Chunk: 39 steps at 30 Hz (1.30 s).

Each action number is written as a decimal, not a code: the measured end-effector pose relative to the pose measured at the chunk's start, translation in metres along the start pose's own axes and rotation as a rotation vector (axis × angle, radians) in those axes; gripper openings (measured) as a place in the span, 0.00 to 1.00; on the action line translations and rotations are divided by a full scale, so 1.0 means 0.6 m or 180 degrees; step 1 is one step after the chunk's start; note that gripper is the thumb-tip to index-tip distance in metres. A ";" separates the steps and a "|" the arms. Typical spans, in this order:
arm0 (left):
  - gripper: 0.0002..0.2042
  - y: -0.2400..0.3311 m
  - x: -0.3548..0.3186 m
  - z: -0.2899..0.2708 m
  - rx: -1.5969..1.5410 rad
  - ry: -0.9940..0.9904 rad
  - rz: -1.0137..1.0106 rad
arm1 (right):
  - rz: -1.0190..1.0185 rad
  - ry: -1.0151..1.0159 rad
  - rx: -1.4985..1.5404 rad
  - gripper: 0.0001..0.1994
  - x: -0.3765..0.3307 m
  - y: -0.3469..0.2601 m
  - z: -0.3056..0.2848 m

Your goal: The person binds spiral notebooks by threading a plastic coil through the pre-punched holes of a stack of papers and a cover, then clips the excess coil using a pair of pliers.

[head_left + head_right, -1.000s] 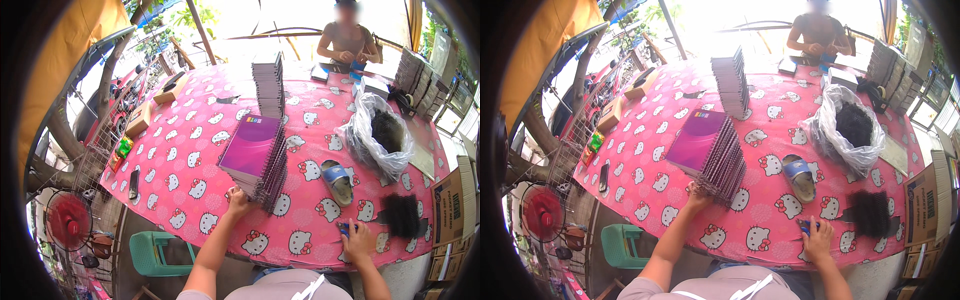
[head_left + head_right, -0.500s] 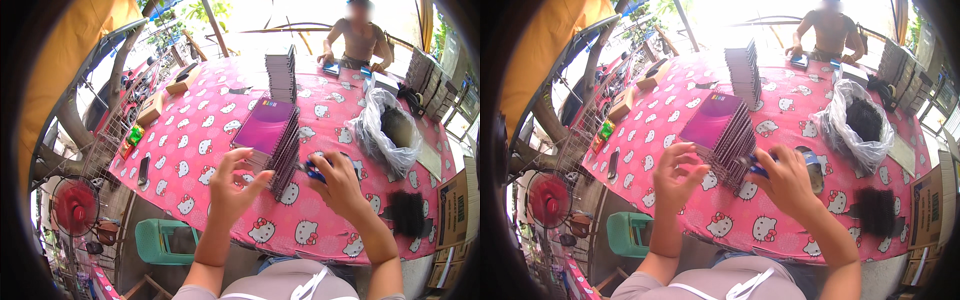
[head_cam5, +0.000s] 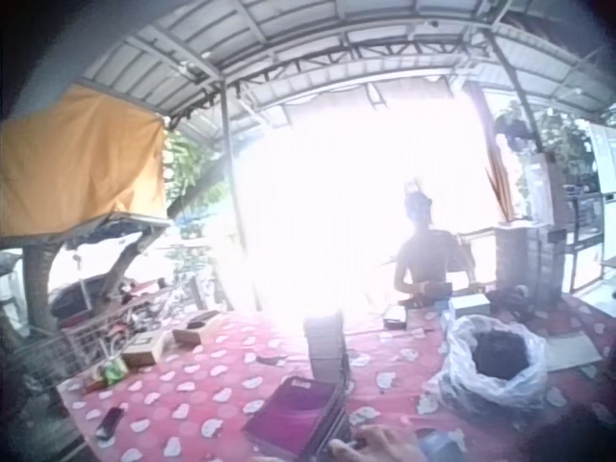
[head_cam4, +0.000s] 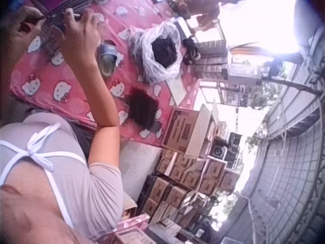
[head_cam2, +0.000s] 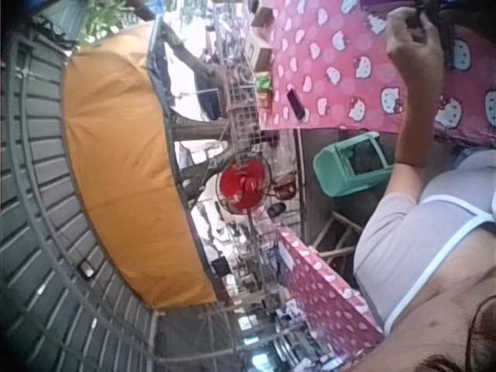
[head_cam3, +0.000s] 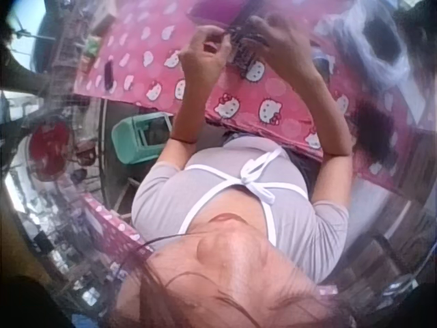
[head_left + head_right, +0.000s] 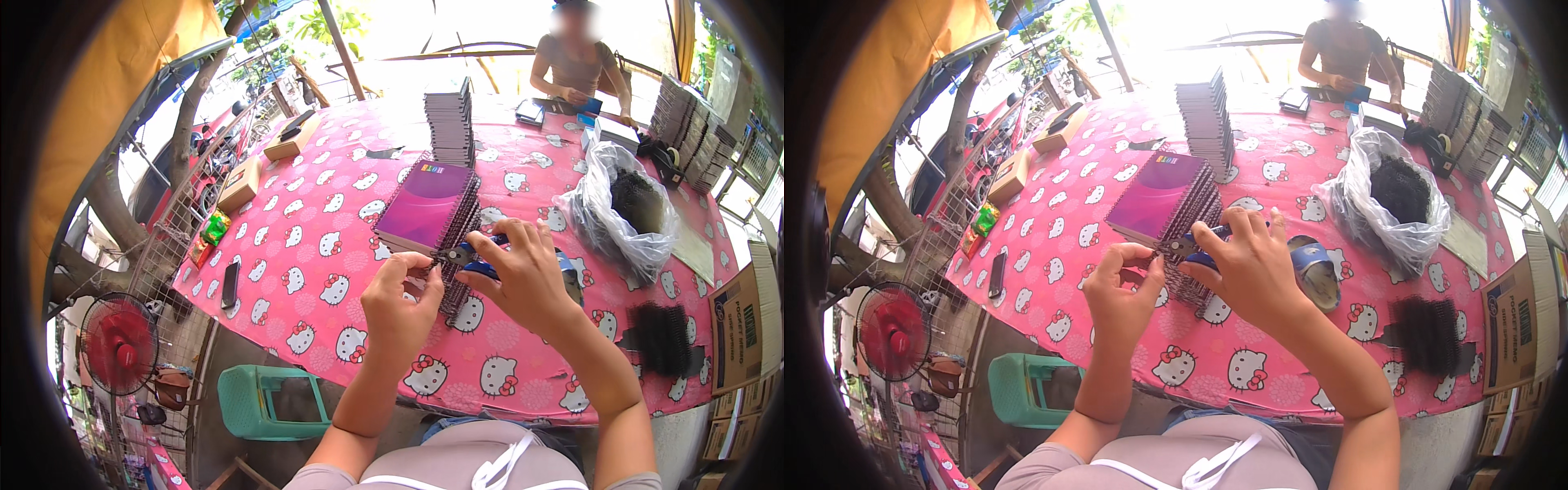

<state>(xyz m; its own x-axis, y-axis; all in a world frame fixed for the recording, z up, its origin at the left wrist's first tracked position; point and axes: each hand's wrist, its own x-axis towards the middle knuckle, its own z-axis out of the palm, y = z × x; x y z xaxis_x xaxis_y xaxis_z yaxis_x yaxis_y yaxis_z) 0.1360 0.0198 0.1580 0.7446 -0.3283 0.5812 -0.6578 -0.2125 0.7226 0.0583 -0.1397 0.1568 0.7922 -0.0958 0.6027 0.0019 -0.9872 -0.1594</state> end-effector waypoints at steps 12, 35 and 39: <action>0.05 -0.014 0.003 0.004 -0.0333 0.0148 -0.0054 | 0.0536 -0.1123 0.0233 0.29 0.023 0.008 -0.008; 0.10 -0.023 0.002 -0.001 -0.1025 -0.0085 -0.0993 | -0.0166 0.0418 -0.0213 0.27 0.011 0.023 0.006; 0.11 -0.027 0.002 0.003 -0.0913 -0.0188 -0.0752 | -0.0113 0.0233 -0.0077 0.27 0.012 0.020 0.023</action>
<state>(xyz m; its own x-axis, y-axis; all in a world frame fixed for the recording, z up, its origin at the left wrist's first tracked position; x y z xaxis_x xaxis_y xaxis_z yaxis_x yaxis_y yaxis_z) 0.1477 0.0214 0.1465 0.8586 -0.3552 0.3696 -0.4040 -0.0251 0.9144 0.0725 -0.1503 0.1481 0.7452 -0.0689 0.6633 0.0137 -0.9928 -0.1186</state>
